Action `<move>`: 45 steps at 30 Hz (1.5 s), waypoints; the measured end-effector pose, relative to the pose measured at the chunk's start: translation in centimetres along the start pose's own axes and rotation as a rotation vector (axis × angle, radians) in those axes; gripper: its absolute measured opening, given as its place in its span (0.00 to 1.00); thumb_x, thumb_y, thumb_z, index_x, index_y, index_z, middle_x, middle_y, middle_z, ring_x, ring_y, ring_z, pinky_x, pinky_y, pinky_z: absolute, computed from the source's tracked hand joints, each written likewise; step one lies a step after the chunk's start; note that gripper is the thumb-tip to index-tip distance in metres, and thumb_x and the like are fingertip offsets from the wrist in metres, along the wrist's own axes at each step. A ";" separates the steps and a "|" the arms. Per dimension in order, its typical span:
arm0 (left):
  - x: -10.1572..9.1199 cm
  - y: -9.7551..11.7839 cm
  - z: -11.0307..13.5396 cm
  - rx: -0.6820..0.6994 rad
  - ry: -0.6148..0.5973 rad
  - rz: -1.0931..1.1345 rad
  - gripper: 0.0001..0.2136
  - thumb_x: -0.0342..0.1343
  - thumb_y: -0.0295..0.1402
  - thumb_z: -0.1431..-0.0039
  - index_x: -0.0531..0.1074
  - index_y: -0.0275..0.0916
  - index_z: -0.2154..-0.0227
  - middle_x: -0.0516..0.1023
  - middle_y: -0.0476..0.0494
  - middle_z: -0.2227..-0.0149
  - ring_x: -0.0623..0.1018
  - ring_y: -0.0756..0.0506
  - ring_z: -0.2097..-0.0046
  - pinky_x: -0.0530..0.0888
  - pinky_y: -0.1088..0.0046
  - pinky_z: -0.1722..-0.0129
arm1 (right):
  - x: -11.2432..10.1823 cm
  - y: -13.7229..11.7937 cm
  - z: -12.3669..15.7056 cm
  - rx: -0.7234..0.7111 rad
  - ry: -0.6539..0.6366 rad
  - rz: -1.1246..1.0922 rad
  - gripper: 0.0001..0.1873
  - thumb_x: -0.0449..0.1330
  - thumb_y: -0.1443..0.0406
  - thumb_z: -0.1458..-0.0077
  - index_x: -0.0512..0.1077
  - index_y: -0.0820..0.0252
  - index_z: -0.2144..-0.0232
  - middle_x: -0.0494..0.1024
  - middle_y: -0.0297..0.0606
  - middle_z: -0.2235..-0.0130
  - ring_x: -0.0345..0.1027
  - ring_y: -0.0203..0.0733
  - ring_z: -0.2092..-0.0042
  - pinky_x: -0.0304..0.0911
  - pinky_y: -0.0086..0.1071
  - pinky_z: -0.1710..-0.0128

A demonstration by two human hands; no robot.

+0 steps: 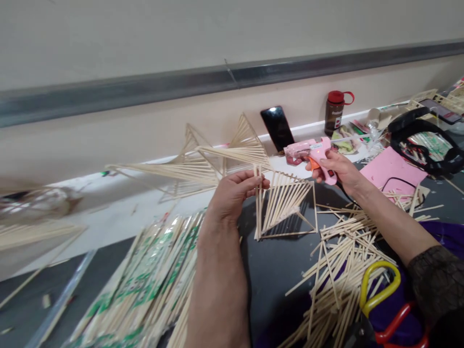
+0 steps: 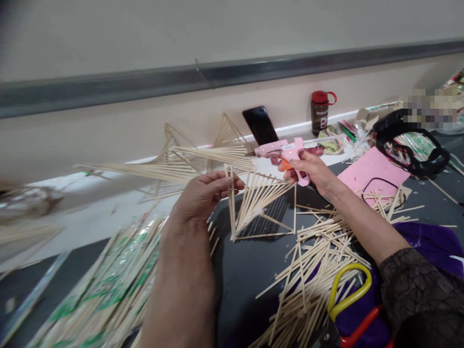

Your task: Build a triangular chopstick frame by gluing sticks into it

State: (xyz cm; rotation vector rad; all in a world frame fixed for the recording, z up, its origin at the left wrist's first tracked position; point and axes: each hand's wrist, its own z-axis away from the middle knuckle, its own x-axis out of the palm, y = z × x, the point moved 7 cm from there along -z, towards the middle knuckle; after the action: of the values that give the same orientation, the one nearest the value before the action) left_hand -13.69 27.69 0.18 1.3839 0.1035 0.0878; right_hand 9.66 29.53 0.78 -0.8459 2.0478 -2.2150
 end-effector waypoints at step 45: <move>0.4 -0.5 0.0 0.014 -0.060 0.058 0.09 0.67 0.34 0.67 0.76 0.35 0.80 0.79 0.45 0.79 0.72 0.52 0.79 0.65 0.78 0.80 | 2.2 1.0 -0.1 0.000 -0.011 0.122 0.08 0.60 0.62 0.44 0.68 0.61 0.70 0.74 0.33 0.75 0.61 0.28 0.81 0.54 0.24 0.83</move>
State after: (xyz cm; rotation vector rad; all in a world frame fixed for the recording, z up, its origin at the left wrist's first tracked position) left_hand -13.31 27.64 -0.30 1.4024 0.0139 0.0933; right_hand 7.45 28.69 0.72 -0.7102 2.0361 -2.1419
